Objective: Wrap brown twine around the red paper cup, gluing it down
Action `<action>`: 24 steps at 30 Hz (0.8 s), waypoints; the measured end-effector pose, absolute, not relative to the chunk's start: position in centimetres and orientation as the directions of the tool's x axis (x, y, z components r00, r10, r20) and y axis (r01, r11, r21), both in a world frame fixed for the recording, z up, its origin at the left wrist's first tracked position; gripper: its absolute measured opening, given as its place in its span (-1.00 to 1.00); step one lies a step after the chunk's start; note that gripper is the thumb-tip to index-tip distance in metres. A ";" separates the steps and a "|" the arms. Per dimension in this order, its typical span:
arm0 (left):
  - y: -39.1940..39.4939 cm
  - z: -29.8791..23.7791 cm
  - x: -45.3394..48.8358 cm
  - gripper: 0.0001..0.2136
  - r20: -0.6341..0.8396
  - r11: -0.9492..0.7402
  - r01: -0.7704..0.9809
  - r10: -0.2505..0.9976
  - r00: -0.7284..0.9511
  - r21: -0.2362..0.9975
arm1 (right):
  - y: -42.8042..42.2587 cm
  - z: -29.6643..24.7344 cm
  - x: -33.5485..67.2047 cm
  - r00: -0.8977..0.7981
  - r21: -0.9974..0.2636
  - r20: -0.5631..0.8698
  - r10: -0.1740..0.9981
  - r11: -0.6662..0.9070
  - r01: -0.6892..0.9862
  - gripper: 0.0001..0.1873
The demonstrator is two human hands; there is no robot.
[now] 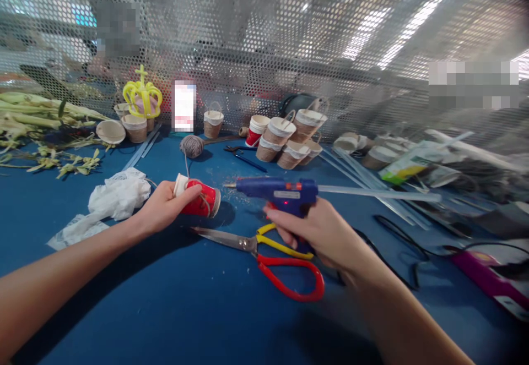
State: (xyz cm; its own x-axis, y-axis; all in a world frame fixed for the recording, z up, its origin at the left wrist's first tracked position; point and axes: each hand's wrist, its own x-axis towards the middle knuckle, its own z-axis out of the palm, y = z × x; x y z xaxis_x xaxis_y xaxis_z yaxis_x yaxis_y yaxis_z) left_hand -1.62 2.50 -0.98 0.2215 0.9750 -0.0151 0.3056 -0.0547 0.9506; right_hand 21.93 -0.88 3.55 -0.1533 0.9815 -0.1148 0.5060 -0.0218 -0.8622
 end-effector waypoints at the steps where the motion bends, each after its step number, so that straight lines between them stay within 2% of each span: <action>1: 2.4 -0.8 -1.5 -0.68 -0.004 -0.060 0.301 0.978 0.208 0.952 | -0.4 3.4 22.4 -0.106 -0.885 -0.087 0.991 -0.028 0.466 -0.75; 5: 1.9 -0.1 -1.3 -0.70 0.046 -0.101 0.274 0.978 0.202 0.956 | 1.7 2.4 24.0 0.068 -0.923 -0.091 0.994 -0.110 0.369 -0.71; 12: 1.4 1.0 -1.4 -0.72 0.123 -0.159 0.210 0.977 0.173 0.965 | 4.5 1.2 24.5 0.117 -0.857 -0.144 0.983 -0.183 0.481 -0.76; 18: 0.9 1.5 -1.2 -0.72 0.168 -0.200 0.192 0.971 0.170 0.961 | 6.5 -0.2 25.2 0.200 -0.642 -0.148 0.969 -0.248 0.725 -0.70; 21: 0.5 1.7 -1.0 -0.72 0.167 -0.197 0.179 0.971 0.170 0.964 | 7.1 -0.4 25.3 0.211 -0.512 -0.098 0.972 -0.231 0.827 -0.68; 24: 0.3 1.5 -0.8 -0.70 0.182 -0.232 0.196 0.953 0.241 0.953 | 6.5 0.4 24.7 0.181 -0.426 -0.049 0.982 -0.184 0.886 -0.73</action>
